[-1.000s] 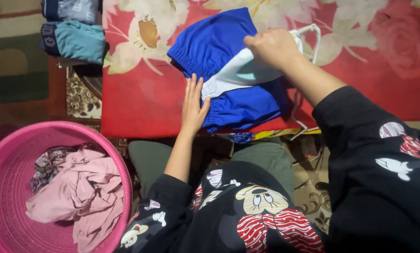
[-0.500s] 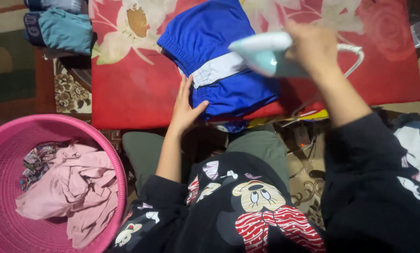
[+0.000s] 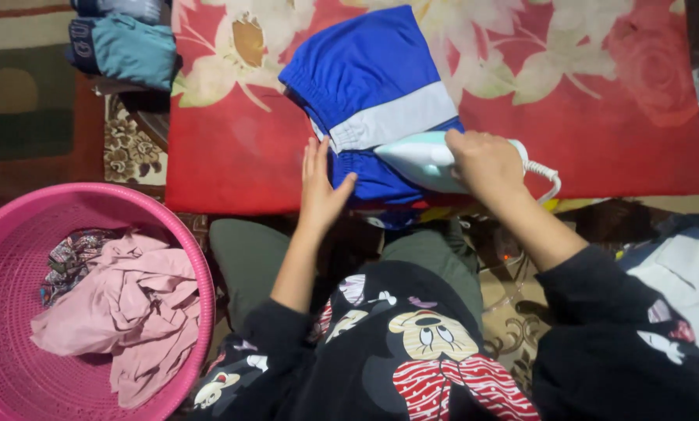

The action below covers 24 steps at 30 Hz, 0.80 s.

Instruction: Ironing various items of clothing on a low table and then folding them.

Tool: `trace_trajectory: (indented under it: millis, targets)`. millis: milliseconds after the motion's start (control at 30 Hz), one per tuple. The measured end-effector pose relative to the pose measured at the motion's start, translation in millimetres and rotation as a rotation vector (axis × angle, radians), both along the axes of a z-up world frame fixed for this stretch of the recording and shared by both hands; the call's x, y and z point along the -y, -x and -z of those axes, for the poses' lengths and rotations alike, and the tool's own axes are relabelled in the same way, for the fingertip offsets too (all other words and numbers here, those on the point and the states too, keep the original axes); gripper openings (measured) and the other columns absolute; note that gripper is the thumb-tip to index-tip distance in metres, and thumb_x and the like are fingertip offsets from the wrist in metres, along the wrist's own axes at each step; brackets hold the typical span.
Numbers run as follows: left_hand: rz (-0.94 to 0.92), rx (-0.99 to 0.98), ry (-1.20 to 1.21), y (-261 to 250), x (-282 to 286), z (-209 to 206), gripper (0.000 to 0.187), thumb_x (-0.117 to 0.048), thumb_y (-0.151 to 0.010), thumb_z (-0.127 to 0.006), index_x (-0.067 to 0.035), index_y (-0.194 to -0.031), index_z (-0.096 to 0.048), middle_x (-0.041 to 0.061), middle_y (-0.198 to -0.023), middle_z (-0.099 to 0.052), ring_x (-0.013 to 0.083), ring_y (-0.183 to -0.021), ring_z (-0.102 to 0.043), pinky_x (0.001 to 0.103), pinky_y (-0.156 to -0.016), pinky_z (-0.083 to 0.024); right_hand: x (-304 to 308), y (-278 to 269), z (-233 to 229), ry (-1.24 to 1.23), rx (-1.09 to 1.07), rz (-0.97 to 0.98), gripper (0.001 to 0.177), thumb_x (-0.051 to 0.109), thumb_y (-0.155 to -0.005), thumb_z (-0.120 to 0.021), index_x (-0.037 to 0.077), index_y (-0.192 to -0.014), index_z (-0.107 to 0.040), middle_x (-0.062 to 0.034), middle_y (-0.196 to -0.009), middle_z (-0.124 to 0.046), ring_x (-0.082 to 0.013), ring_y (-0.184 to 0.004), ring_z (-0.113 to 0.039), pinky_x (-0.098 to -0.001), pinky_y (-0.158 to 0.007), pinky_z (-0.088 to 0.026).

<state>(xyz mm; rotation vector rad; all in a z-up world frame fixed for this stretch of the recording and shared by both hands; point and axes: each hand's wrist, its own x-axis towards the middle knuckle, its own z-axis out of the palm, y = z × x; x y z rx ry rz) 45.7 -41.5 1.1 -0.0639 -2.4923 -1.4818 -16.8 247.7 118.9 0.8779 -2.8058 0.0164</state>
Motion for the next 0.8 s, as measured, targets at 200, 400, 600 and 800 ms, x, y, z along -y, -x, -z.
trace_trajectory:
  millis: [200,400,600,800]
  targets:
    - [0.785,-0.068,-0.789,-83,-15,-208,0.074,-0.036,-0.100,-0.067,-0.002,-0.160,-0.042,0.014,-0.159,-0.046,0.0214,-0.147,-0.045,0.037,-0.126,-0.034,21,-15,9,0.092,-0.014,-0.207,0.013,0.011,-0.079,-0.069,0.013,-0.087,-0.058,-0.0087,-0.070,-0.061,-0.0322,-0.069,-0.065,-0.0469,-0.059,-0.050]
    - [0.950,-0.110,-0.886,-79,-41,-302,0.074,-0.041,-0.099,-0.063,-0.002,-0.157,-0.042,0.015,-0.159,-0.045,0.0250,-0.146,-0.044,0.039,-0.125,-0.035,22,-15,10,0.054,-0.036,-0.070,0.013,0.011,-0.078,-0.067,0.010,-0.086,-0.057,-0.0094,-0.073,-0.062,-0.0321,-0.068,-0.065,-0.0471,-0.058,-0.050]
    - [1.114,-0.145,-0.979,-127,-41,-221,0.075,-0.048,-0.098,-0.059,-0.001,-0.155,-0.043,0.017,-0.159,-0.043,0.0291,-0.145,-0.044,0.042,-0.122,-0.035,20,-18,9,0.085,-0.003,0.048,0.020,0.015,-0.071,-0.068,0.009,-0.086,-0.057,-0.0113,-0.071,-0.061,-0.0336,-0.069,-0.065,-0.0470,-0.059,-0.051]
    - [1.271,-0.169,-1.080,-126,-50,-213,0.077,-0.054,-0.097,-0.055,-0.001,-0.152,-0.043,0.018,-0.159,-0.042,0.0333,-0.144,-0.043,0.046,-0.120,-0.035,14,-17,12,0.102,-0.016,-0.160,0.019,0.009,-0.076,-0.072,0.011,-0.089,-0.058,-0.0098,-0.075,-0.063,-0.0336,-0.072,-0.066,-0.0477,-0.063,-0.050]
